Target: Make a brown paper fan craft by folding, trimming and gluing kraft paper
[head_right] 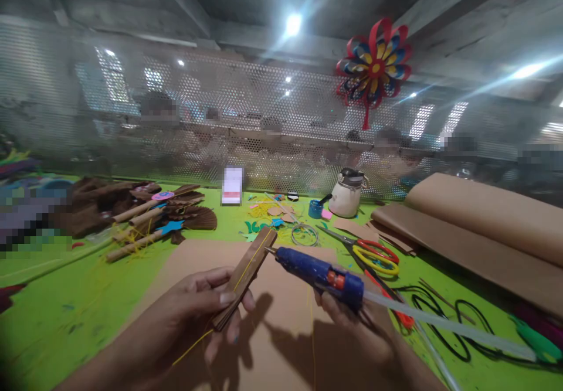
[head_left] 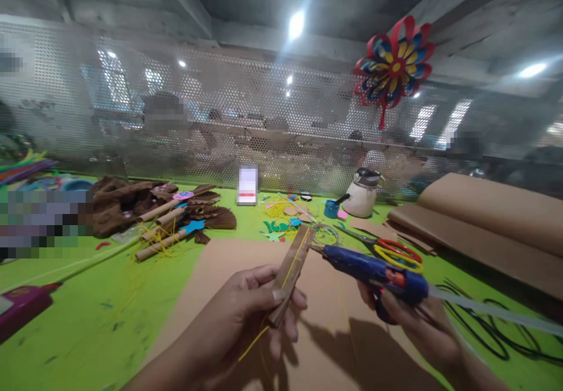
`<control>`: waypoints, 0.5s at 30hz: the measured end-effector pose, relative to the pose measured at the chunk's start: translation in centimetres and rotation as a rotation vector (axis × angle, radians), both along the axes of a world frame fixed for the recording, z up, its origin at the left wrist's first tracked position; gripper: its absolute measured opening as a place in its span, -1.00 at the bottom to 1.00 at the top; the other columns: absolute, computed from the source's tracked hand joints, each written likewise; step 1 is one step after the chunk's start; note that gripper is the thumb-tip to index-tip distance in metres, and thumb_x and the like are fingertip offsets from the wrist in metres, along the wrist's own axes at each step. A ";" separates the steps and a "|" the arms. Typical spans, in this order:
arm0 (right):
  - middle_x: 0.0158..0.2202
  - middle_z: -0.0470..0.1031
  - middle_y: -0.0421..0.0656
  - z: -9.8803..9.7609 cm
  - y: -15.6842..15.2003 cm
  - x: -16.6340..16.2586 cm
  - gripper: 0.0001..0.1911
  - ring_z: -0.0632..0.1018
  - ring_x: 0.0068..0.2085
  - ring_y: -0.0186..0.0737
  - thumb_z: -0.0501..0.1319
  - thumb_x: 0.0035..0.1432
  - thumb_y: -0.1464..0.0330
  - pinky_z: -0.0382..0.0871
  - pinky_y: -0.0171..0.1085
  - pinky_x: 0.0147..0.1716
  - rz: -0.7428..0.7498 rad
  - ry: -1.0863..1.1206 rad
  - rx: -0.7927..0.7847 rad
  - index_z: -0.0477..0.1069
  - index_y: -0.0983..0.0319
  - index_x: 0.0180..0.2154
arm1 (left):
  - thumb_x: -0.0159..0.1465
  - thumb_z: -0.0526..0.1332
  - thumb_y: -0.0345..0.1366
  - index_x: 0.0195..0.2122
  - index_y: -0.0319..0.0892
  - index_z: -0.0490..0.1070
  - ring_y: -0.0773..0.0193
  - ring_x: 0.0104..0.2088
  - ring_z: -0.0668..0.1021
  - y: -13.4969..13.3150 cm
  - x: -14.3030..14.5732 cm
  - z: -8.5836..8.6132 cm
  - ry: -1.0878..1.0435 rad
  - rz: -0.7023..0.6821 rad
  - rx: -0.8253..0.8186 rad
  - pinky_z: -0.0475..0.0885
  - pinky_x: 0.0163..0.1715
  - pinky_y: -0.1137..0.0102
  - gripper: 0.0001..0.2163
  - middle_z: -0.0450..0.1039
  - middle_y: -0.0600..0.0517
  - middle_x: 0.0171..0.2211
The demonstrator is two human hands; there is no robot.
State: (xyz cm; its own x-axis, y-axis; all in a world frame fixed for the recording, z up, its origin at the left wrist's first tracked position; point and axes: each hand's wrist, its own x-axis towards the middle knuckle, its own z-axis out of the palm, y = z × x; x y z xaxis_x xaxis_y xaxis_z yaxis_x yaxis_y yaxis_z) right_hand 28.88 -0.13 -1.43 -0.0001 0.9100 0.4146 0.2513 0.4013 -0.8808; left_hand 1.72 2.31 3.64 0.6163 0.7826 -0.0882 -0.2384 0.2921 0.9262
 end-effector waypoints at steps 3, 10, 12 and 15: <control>-0.41 0.49 -0.10 0.4 0.8 0.2 -0.78 0.52 -0.37 -0.14 0.23 0.16 0.16 0.43 -0.24 -0.42 -0.061 0.013 -0.046 0.47 0.19 -0.32 | 0.20 0.18 -0.30 -0.30 -0.36 0.46 0.41 -0.64 0.42 -0.1 0.0 0.1 0.019 -0.012 -0.014 0.34 -0.69 0.60 -0.81 0.44 -0.09 -0.57; -0.52 0.34 -0.18 2.0 3.2 0.9 -0.63 0.36 -0.50 -0.30 0.07 0.27 0.14 0.21 -0.32 -0.55 -0.098 -0.149 0.046 0.36 0.25 -0.46 | 0.18 0.19 -0.28 -0.33 -0.34 0.44 0.44 -0.70 0.39 0.1 0.0 0.2 0.072 0.004 -0.011 0.30 -0.70 0.59 -0.81 0.46 -0.08 -0.59; -0.52 0.37 -0.17 1.7 3.4 0.4 -0.67 0.38 -0.49 -0.26 0.11 0.23 0.15 0.23 -0.31 -0.55 -0.128 -0.255 0.037 0.38 0.24 -0.44 | 0.16 0.21 -0.28 -0.34 -0.33 0.43 0.40 -0.69 0.42 0.4 0.1 -0.1 0.091 0.016 0.010 0.33 -0.69 0.56 -0.82 0.47 -0.08 -0.58; -0.49 0.43 -0.17 0.8 3.7 -0.8 -0.80 0.43 -0.46 -0.20 0.16 0.17 0.23 0.31 -0.27 -0.50 -0.151 -0.343 0.063 0.43 0.23 -0.34 | 0.16 0.20 -0.32 -0.35 -0.32 0.42 0.39 -0.66 0.45 0.7 0.3 -0.9 0.093 0.095 0.036 0.36 -0.65 0.54 -0.86 0.46 -0.06 -0.58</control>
State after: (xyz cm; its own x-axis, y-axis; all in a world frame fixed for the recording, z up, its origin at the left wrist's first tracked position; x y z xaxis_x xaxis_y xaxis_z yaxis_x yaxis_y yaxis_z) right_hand 28.07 3.57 -0.65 -0.0168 0.8830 0.4690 0.5879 0.3881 -0.7097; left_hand 1.98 3.03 2.72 0.5297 0.8408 -0.1119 -0.1765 0.2383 0.9550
